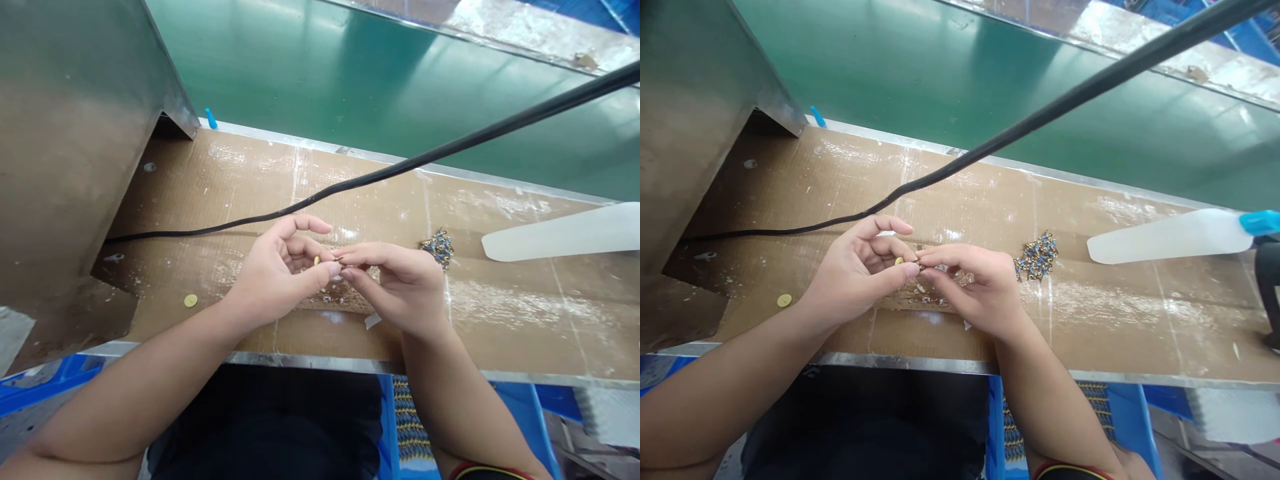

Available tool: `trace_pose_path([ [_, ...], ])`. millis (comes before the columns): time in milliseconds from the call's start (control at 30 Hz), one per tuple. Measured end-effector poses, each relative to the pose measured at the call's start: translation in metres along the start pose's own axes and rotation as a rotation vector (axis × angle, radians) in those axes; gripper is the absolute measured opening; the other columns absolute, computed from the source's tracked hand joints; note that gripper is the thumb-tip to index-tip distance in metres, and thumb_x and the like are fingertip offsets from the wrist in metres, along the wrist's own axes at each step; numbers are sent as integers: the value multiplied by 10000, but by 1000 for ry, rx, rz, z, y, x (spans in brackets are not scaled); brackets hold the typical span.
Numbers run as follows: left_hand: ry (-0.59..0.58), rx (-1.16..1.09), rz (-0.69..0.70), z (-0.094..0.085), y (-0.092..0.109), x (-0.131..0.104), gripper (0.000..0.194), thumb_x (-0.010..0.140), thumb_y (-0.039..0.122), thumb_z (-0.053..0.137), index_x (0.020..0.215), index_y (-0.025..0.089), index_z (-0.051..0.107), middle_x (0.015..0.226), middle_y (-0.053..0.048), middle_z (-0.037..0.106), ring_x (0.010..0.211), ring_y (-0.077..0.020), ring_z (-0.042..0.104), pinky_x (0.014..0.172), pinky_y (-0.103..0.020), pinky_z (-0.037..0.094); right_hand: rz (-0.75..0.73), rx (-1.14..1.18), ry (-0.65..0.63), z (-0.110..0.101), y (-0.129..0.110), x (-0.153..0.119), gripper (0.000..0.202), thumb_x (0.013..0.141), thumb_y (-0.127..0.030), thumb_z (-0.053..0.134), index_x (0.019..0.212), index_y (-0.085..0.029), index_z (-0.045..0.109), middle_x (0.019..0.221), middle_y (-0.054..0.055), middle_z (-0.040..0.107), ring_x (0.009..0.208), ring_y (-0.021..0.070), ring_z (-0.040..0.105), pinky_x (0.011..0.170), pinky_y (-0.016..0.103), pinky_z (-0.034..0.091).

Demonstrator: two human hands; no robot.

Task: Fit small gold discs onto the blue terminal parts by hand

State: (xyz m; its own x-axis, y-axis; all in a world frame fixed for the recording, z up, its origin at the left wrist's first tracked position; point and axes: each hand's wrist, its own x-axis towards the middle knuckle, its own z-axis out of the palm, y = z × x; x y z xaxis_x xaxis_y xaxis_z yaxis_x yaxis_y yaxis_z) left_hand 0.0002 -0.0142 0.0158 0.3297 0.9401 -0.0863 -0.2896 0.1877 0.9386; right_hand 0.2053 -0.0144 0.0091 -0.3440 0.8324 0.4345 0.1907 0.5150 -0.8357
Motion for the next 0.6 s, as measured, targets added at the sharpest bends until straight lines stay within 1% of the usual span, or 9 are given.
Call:
trace_pose_path([
  [100,4,-3,5,0,-1,0,427,820,211,873,1146,180,598,822,-23,731,705,-126,686,623,-182,541,2,7,5,-1,0,0,187,971,-126,754,1089,-267,789,1093,25,790,983,237,774,776,359,677],
  [167,28,-15,14,0,-3,1,432,802,223,897,1126,180,616,832,-28,738,733,-135,703,655,-189,564,12,6,19,-1,-1,0,175,974,-137,755,1089,-265,785,1080,24,791,980,232,770,785,357,673],
  [300,99,-74,-2,0,-9,3,388,759,286,951,1037,153,714,952,-77,773,838,-162,746,758,-200,622,71,-5,71,-1,0,0,164,982,-186,754,1138,-233,758,1063,39,781,958,217,757,756,329,662],
  [400,123,-126,-29,1,-12,4,390,748,313,965,1039,151,764,998,-95,783,869,-178,767,784,-199,647,126,42,55,3,3,1,193,987,-233,757,1175,-211,719,1103,54,756,944,203,748,743,310,655],
  [467,139,-141,-26,2,-10,3,434,711,283,989,1069,157,778,985,-93,787,869,-185,775,767,-183,652,148,99,51,7,5,2,227,975,-271,782,1176,-212,696,1115,55,731,935,192,733,723,296,643],
  [533,162,-148,-4,5,-8,1,508,664,220,1010,1114,172,780,981,-85,789,889,-194,781,771,-174,657,155,174,65,11,6,3,252,963,-306,806,1163,-219,680,1116,52,700,936,184,712,700,284,625],
  [600,176,-145,54,8,-6,-2,578,650,159,1007,1176,205,771,1007,-71,788,910,-192,783,800,-170,660,161,256,74,13,7,3,264,961,-335,815,1153,-227,670,1116,51,673,945,179,692,692,280,608],
])
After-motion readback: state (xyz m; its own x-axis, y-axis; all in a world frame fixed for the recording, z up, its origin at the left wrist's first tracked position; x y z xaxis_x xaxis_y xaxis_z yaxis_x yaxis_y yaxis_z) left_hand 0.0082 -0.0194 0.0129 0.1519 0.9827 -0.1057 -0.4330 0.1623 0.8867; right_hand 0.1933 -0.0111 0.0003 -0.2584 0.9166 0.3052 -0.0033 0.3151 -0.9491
